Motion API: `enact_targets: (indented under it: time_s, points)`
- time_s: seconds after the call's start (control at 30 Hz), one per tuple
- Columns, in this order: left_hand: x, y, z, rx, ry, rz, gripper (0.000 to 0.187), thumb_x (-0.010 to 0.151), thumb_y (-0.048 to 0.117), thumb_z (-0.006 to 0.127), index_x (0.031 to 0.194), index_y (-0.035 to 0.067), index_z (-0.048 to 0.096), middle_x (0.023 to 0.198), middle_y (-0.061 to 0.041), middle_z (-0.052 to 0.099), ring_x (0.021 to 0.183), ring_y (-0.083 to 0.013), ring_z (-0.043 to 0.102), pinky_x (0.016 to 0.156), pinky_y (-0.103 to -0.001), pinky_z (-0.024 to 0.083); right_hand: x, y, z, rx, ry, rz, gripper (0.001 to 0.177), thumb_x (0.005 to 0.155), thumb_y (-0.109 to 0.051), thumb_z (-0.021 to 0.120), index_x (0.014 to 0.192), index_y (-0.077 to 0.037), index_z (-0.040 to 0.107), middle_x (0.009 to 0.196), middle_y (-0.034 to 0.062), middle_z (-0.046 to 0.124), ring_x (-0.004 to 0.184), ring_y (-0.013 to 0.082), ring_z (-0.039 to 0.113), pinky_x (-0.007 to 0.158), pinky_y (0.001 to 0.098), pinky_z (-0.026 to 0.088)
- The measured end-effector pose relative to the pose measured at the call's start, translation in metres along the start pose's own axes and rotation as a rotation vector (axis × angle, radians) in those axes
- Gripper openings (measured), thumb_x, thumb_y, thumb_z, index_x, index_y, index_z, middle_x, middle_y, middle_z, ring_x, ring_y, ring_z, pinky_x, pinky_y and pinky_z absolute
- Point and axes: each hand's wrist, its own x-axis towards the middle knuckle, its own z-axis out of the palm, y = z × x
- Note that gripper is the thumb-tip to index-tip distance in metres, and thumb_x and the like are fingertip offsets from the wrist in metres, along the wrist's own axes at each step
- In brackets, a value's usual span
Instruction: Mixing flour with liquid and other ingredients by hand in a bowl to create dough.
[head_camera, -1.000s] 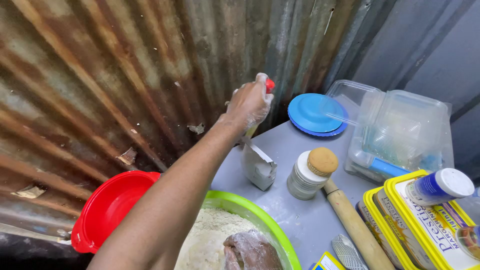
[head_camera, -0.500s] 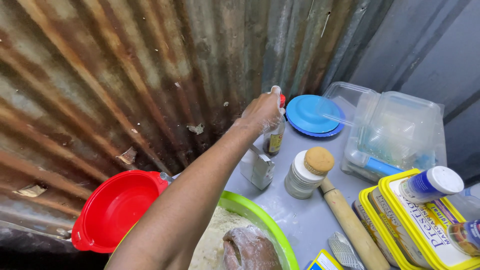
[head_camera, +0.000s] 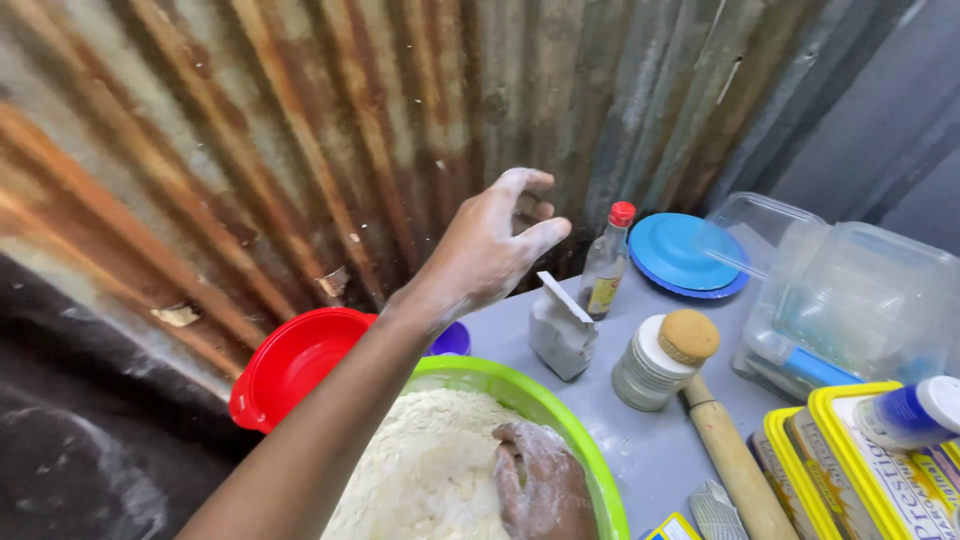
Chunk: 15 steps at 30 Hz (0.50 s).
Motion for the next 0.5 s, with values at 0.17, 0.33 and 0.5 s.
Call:
enact_targets:
  time_s: [0.17, 0.33, 0.5]
  points:
    - [-0.144, -0.035, -0.067, -0.493, 0.352, -0.243, 0.045, 0.094, 0.020, 0.079, 0.136, 0.004, 0.077, 0.116, -0.016, 0.087, 0.106, -0.0187, 0.084, 0.099, -0.032, 0.074, 0.001, -0.021, -0.015, 0.193, -0.023, 0.068, 0.036, 0.098, -0.020, 0.063, 0.129, -0.021, 0.083, 0.108, -0.0024, 0.095, 0.103, 0.0114, 0.092, 0.100, 0.0308, 0.067]
    - [-0.272, -0.145, -0.052, -0.222, 0.672, -0.451, 0.027, 0.094, 0.012, 0.076, 0.119, 0.003, 0.081, 0.105, -0.013, 0.088, 0.098, -0.0210, 0.085, 0.096, -0.035, 0.070, 0.005, -0.045, -0.030, 0.235, -0.205, 0.142, 0.044, 0.103, -0.027, 0.052, 0.136, -0.019, 0.080, 0.117, -0.0010, 0.098, 0.115, 0.0121, 0.092, 0.109, 0.0296, 0.063]
    - [-0.332, -0.229, -0.011, 0.229, 0.570, -0.412, 0.054, 0.095, 0.027, 0.077, 0.145, 0.008, 0.069, 0.139, -0.016, 0.069, 0.127, -0.0337, 0.072, 0.116, -0.044, 0.053, 0.006, -0.047, -0.024, 0.118, -0.263, 0.128, 0.047, 0.107, -0.038, 0.051, 0.129, -0.021, 0.089, 0.145, -0.0085, 0.087, 0.141, 0.0134, 0.077, 0.123, 0.0316, 0.048]
